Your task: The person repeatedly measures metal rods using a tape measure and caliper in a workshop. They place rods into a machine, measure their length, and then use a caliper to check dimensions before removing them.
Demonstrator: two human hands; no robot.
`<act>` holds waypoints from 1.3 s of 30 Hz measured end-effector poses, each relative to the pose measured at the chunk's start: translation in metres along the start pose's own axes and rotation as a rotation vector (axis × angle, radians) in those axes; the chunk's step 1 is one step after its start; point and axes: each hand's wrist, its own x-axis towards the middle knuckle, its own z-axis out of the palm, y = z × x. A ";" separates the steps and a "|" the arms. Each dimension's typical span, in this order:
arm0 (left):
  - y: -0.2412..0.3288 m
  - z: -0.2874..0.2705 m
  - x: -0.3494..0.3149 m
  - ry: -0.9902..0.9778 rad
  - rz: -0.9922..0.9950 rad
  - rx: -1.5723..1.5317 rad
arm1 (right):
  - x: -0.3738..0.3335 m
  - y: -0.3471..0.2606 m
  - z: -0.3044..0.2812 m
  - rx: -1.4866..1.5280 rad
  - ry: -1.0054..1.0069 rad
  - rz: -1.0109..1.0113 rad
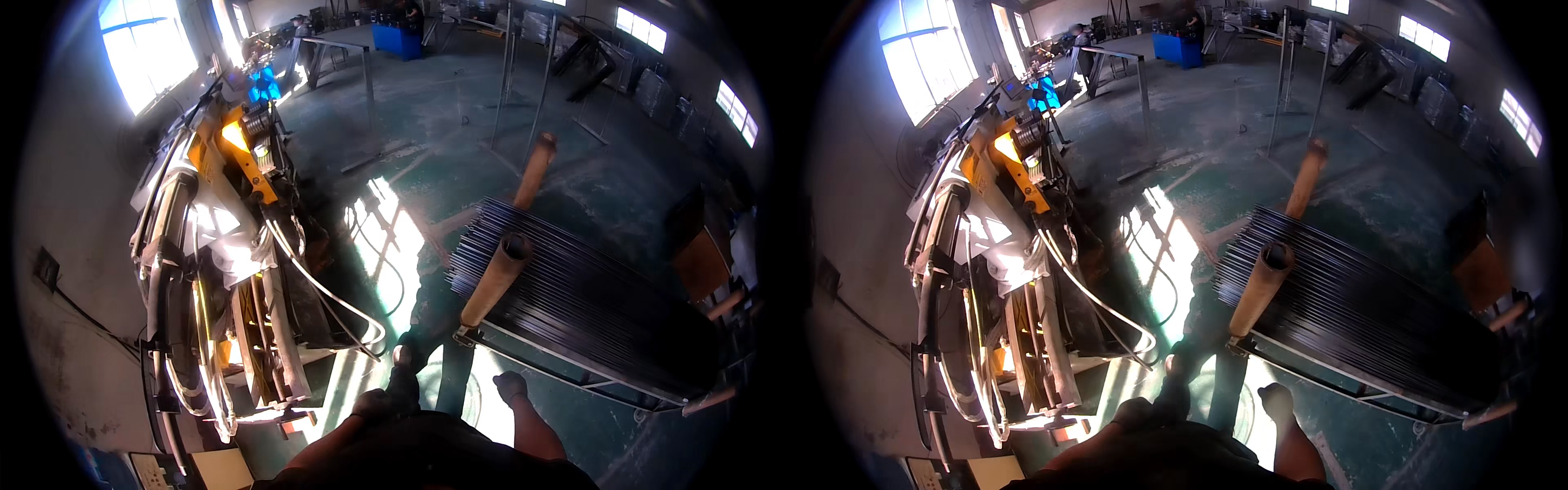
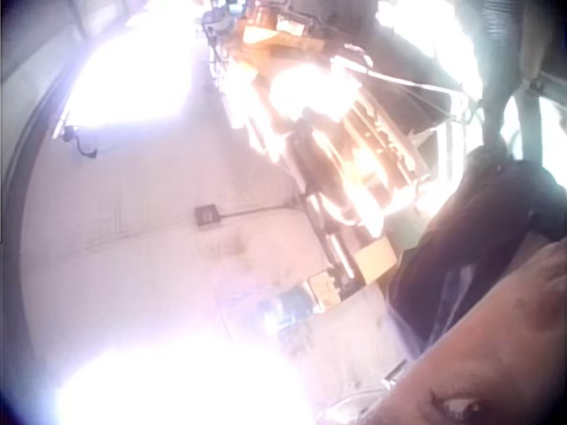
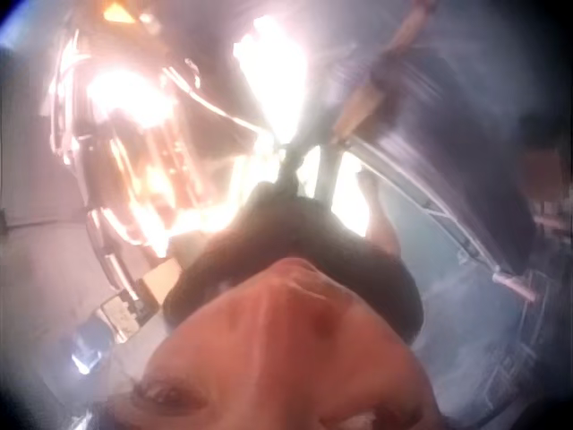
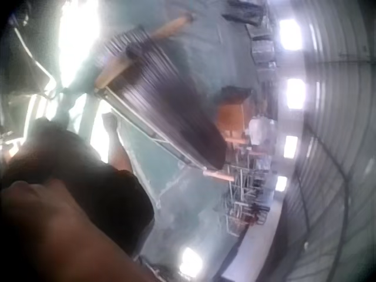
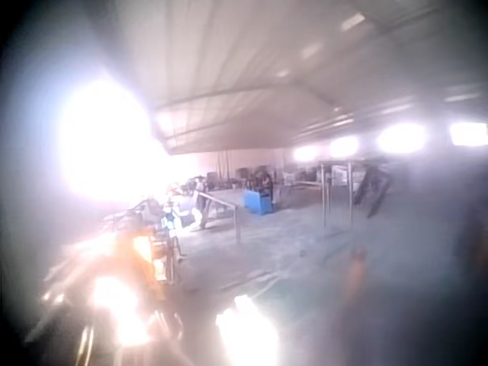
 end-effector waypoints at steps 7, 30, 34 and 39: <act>0.075 -0.112 0.172 0.278 0.500 0.485 | 0.185 -0.136 -0.056 0.315 -0.114 0.178; 0.313 -0.392 0.482 0.173 0.206 -0.339 | 0.609 -0.223 -0.161 0.306 -0.131 0.428; 0.386 -0.436 0.559 0.010 0.276 -0.308 | 0.644 -0.197 -0.172 0.263 -0.106 0.531; 0.414 -0.462 0.656 -0.053 0.208 -0.342 | 0.686 -0.211 -0.199 0.271 -0.139 0.619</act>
